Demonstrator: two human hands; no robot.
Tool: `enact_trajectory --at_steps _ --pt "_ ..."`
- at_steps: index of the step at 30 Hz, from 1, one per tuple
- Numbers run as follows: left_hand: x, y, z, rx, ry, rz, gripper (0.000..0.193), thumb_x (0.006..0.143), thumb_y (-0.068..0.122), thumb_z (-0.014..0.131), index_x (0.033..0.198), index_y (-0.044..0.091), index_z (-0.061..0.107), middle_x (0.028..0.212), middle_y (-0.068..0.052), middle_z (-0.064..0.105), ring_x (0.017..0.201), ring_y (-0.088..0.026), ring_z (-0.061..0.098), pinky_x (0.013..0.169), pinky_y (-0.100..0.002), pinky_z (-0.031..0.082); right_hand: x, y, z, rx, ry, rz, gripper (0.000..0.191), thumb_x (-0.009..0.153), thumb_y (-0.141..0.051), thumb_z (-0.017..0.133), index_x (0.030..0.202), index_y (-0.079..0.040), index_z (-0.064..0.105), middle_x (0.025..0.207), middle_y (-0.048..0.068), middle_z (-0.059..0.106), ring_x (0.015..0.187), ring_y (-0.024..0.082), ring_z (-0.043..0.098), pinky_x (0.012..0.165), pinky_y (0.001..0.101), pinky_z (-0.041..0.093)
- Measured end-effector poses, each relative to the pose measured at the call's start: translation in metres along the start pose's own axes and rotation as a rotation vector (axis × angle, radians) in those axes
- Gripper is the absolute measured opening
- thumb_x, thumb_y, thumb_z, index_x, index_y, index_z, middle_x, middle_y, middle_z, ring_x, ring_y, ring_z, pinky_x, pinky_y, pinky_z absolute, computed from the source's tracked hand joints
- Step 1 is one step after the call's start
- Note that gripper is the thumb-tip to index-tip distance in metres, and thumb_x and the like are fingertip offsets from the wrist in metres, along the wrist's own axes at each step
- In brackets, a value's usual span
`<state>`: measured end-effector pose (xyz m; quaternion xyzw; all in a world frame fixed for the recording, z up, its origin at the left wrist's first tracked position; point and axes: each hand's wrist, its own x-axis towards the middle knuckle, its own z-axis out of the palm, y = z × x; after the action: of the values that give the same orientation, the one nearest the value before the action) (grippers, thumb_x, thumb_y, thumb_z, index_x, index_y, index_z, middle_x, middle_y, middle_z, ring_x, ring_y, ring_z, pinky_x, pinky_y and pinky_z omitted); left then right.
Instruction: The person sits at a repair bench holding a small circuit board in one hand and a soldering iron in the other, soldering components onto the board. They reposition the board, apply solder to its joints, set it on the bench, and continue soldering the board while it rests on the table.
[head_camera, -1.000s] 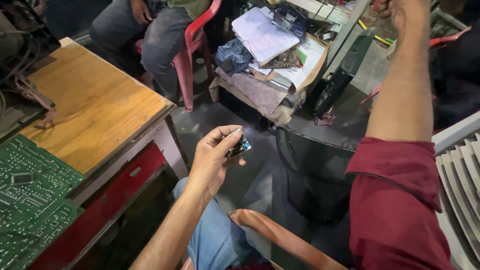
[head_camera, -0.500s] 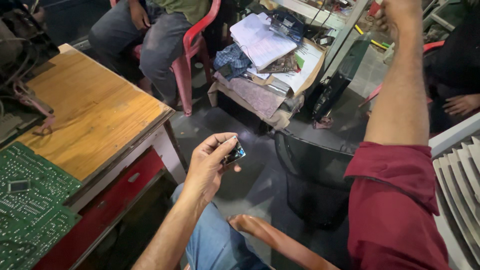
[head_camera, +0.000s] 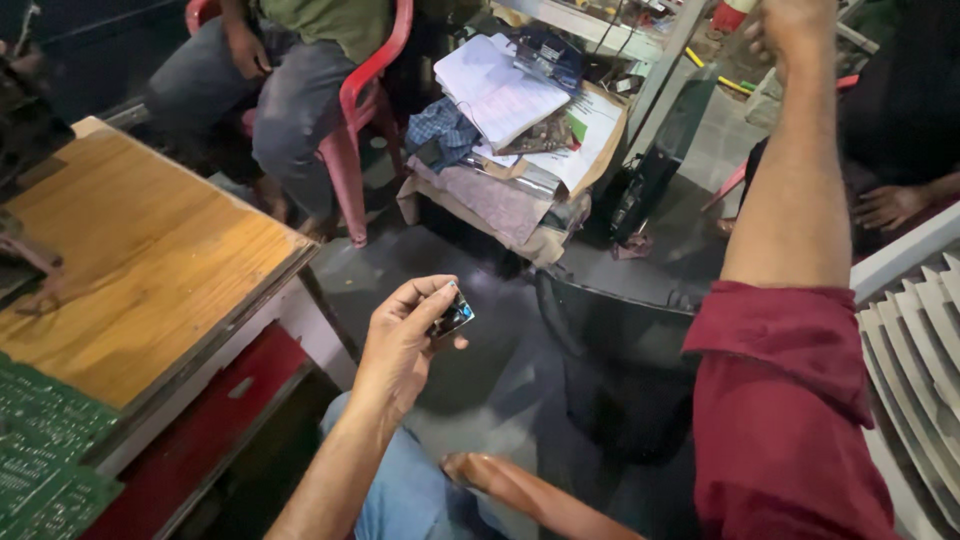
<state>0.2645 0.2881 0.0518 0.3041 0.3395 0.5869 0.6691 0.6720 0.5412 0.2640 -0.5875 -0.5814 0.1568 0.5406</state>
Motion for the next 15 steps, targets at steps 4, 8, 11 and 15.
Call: enact_trajectory --at_steps 4,8,11,15 --pt "0.015 -0.002 0.002 -0.004 0.015 0.006 0.022 0.093 0.017 0.072 0.111 0.005 0.072 0.091 -0.002 0.071 0.078 -0.010 0.068 0.059 -0.031 0.059 0.010 0.016 -0.011 0.053 0.029 0.099 0.032 0.110 -0.045 0.063 0.112 -0.012 0.067 0.080 0.001 0.072 0.060 0.016 0.065 0.052 0.0322 0.050" --pt "0.031 -0.004 0.006 0.004 0.044 -0.019 0.021 0.092 0.016 0.072 0.110 0.005 0.071 0.089 -0.004 0.071 0.077 -0.014 0.070 0.060 -0.031 0.058 0.017 0.035 -0.023 0.324 0.072 0.045 0.040 0.109 -0.049 0.064 0.123 -0.011 0.062 0.087 0.007 0.077 0.069 0.020 0.073 0.059 0.0368 0.061" --pt "0.042 -0.006 0.008 0.006 0.046 -0.034 0.022 0.092 0.017 0.072 0.110 0.005 0.071 0.087 -0.006 0.071 0.075 -0.018 0.072 0.060 -0.031 0.058 0.023 0.052 -0.030 0.475 0.058 0.036 0.046 0.110 -0.050 0.060 0.121 -0.005 0.062 0.097 0.015 0.078 0.078 0.027 0.080 0.066 0.0401 0.067" --pt "0.057 -0.010 0.013 0.040 0.070 -0.078 0.025 0.092 0.019 0.072 0.112 0.005 0.070 0.087 -0.006 0.071 0.071 -0.019 0.072 0.057 -0.032 0.057 0.035 0.076 -0.045 0.579 0.147 0.052 0.050 0.105 -0.051 0.058 0.117 -0.003 0.058 0.098 0.020 0.075 0.080 0.033 0.079 0.067 0.0449 0.067"
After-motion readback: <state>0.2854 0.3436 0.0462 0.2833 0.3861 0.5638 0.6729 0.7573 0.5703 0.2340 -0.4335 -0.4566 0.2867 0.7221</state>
